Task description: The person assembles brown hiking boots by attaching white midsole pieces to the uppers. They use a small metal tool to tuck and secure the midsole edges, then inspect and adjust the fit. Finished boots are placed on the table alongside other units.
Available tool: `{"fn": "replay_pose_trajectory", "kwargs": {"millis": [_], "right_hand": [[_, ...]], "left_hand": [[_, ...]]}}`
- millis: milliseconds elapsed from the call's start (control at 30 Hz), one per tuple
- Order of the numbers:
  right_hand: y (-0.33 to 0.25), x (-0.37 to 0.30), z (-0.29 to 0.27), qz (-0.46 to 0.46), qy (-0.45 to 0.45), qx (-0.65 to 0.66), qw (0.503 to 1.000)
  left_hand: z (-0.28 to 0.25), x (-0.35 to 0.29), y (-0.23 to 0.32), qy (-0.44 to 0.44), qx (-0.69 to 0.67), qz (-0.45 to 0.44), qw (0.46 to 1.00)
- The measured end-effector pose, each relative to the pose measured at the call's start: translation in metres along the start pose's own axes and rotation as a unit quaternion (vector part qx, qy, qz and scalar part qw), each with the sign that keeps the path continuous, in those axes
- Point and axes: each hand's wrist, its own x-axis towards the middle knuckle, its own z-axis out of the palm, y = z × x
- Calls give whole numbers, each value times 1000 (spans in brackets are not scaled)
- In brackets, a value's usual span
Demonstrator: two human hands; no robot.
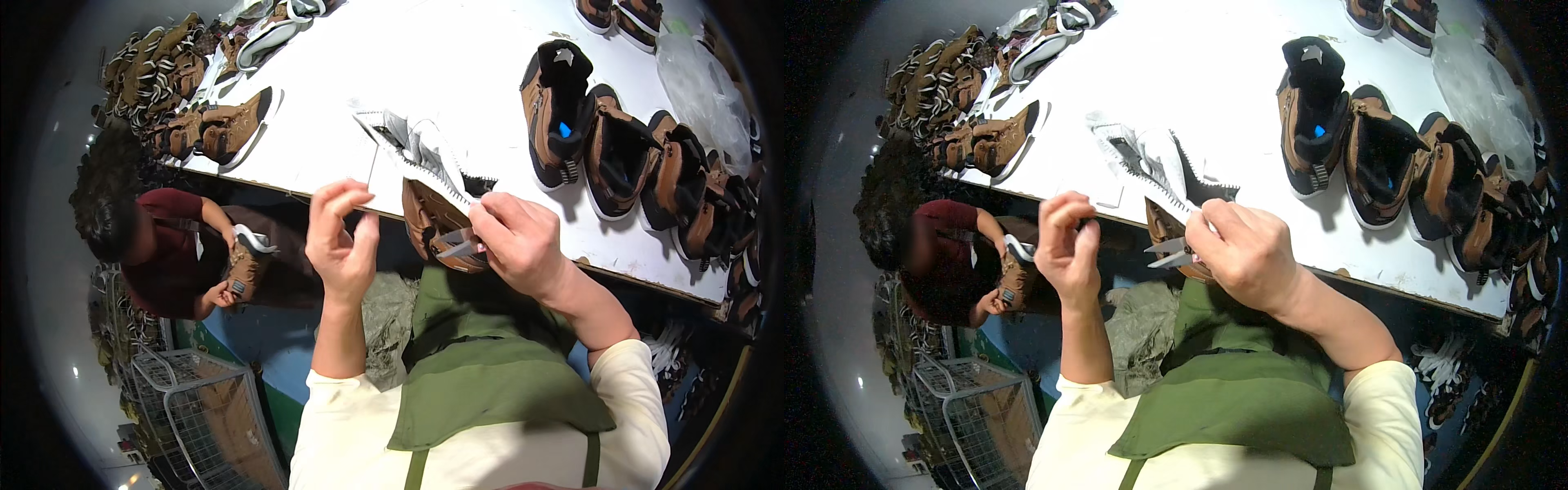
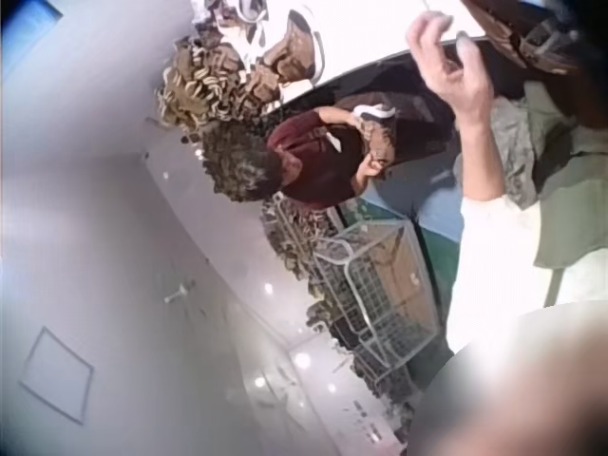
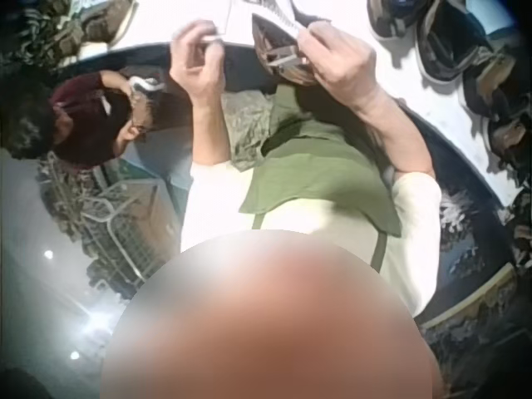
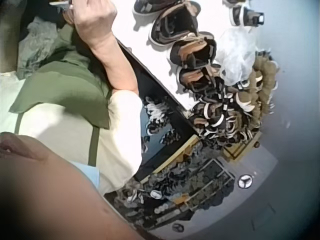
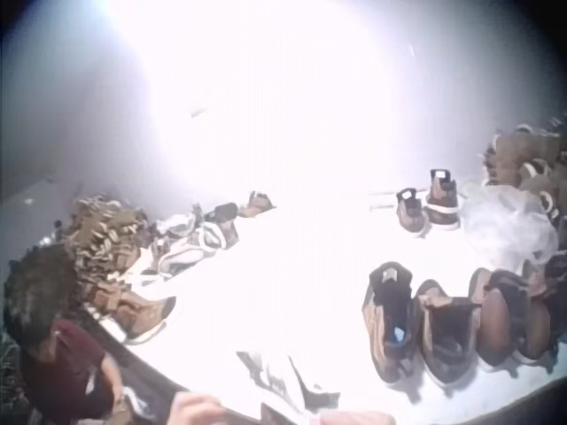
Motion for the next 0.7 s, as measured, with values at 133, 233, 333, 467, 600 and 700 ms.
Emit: {"fn": "replay_pose_trajectory", "kwargs": {"millis": [133,233,333,467,600,700], "right_hand": [[6,1,9,-27,0,-24,999],[-3,3,10,-29,-4,-24,999],[-6,4,10,-29,-6,-40,999],[-2,4,10,-25,0,-56,998],[-1,15,2,4,-8,-18,1000],[1,23,-4,47,-36,43,997]], "left_hand": [[15,53,8,-30,192,81,978],[16,75,-4,-171,292,-1,941],[12,83,-14,-241,367,-4,899],[4,80,-23,-224,251,-50,940],[0,74,-35,-175,149,-78,970],[2,70,-40,-151,85,-94,980]]}}
